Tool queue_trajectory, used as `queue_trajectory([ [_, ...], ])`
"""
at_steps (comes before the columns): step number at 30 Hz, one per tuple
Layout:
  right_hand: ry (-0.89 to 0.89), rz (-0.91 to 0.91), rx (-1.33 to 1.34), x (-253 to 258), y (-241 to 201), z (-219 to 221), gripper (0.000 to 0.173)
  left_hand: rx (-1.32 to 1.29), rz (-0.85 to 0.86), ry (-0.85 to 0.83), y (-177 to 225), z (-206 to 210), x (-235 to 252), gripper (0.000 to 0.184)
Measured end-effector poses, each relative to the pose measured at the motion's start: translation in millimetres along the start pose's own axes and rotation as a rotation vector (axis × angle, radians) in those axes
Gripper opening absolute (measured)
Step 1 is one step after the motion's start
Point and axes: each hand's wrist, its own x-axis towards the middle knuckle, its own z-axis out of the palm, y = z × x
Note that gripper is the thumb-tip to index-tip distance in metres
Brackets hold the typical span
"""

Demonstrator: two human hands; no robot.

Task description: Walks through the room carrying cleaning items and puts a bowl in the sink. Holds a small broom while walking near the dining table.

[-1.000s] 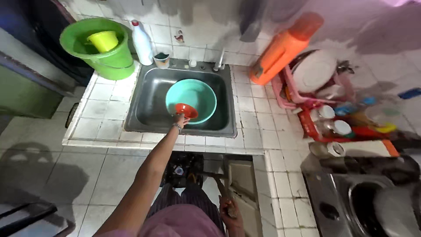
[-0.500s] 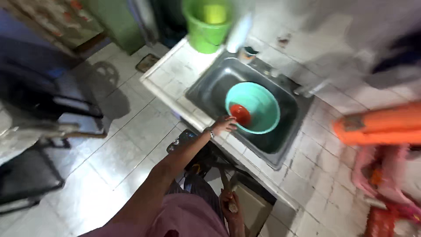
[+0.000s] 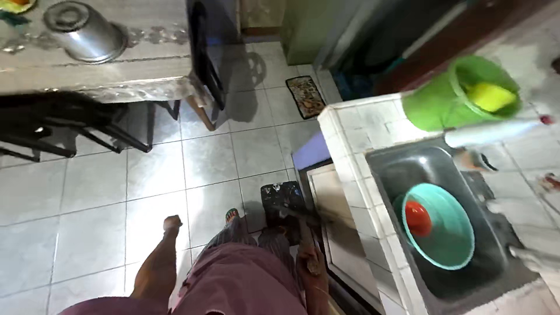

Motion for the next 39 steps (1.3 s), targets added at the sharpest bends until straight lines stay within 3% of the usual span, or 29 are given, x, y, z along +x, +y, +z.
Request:
queue_trajectory([
  [3, -0.166, 0.242, 0.036, 20.7, 40.1, 20.4, 0.032, -0.195, -0.108, 0.035, -43.4, -85.0, 23.7, 0.042],
  [6, -0.099, 0.443, -0.073, 38.8, 79.9, 60.9, 0.034, -0.175, -0.088, 0.032, -70.4, -126.6, 30.6, 0.039],
  [9, -0.043, 0.478, -0.221, 52.4, 123.8, 99.6, 0.037, -0.306, -0.096, 0.056, -83.4, -118.4, 27.0, 0.036],
  [14, 0.015, 0.606, -0.481, 83.2, 193.5, 157.6, 0.038, -0.239, -0.160, 0.005, -107.9, -42.7, 19.8, 0.036],
  [17, 0.032, 0.682, -0.609, 107.4, 240.1, 195.1, 0.037, -0.318, -0.215, -0.059, -102.6, -21.0, 14.5, 0.039],
  [23, 0.015, 0.859, -0.868, 146.6, 324.8, 268.4, 0.037, -0.637, -0.298, 0.079, -79.4, -61.1, 29.2, 0.041],
  [30, 0.048, 0.983, -1.139, 165.4, 423.8, 303.9, 0.034, -0.796, -0.296, 0.292, -45.1, -119.8, 34.4, 0.039],
  [34, 0.065, 1.035, -1.212, 168.2, 486.8, 308.5, 0.038, -0.867, -0.355, 0.343, -63.3, -116.4, 30.1, 0.039],
  [39, 0.088, 1.104, -1.226, 171.8, 568.1, 295.6, 0.058, -0.901, -0.569, 0.204, -105.9, -92.2, 3.7, 0.040],
])
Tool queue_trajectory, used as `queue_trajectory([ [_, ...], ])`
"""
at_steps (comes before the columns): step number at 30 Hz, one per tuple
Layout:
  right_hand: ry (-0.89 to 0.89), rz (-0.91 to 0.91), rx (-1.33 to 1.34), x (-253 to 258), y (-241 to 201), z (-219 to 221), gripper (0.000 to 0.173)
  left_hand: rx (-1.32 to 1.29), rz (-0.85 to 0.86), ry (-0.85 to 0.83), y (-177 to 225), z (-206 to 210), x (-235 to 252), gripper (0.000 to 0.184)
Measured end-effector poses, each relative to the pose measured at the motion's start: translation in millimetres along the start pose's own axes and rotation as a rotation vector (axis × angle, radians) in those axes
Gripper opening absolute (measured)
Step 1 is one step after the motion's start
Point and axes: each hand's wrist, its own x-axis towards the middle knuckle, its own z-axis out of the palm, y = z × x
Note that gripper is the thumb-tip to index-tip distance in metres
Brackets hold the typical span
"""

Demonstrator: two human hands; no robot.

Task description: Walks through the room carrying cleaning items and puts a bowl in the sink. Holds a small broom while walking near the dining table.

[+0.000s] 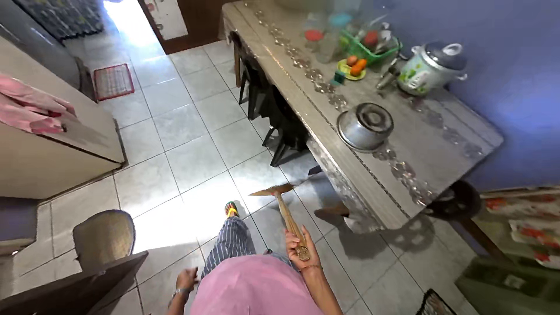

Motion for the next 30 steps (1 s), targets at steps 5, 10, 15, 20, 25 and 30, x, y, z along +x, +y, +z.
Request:
queue_trajectory([
  [5, 0.052, 0.034, -0.078, 74.9, 28.2, 73.4, 0.047, 0.316, -0.164, -0.083, -44.8, -30.6, 76.8, 0.038],
  [10, 0.047, 0.119, -0.051, 142.9, 68.4, 168.2, 0.036, 0.216, -0.019, -0.073, 93.2, -108.8, 119.8, 0.039],
  [15, 0.011, 0.206, -0.159, 197.3, 83.0, 245.6, 0.039, -0.014, 0.157, -0.045, 286.2, -171.3, 194.1, 0.037],
  [20, -0.040, 0.325, -0.369, 271.0, 84.0, 321.3, 0.044, -0.162, 0.371, -0.030, 458.9, -188.0, 246.9, 0.041],
  [25, -0.064, 0.359, -0.480, 346.0, 68.9, 429.6, 0.044, -0.121, 0.368, -0.005, 534.6, -208.8, 299.1, 0.040],
  [30, -0.056, 0.411, -0.644, 428.6, 61.4, 557.8, 0.040, -0.456, 0.065, 0.122, 523.0, -258.9, 311.6, 0.045],
])
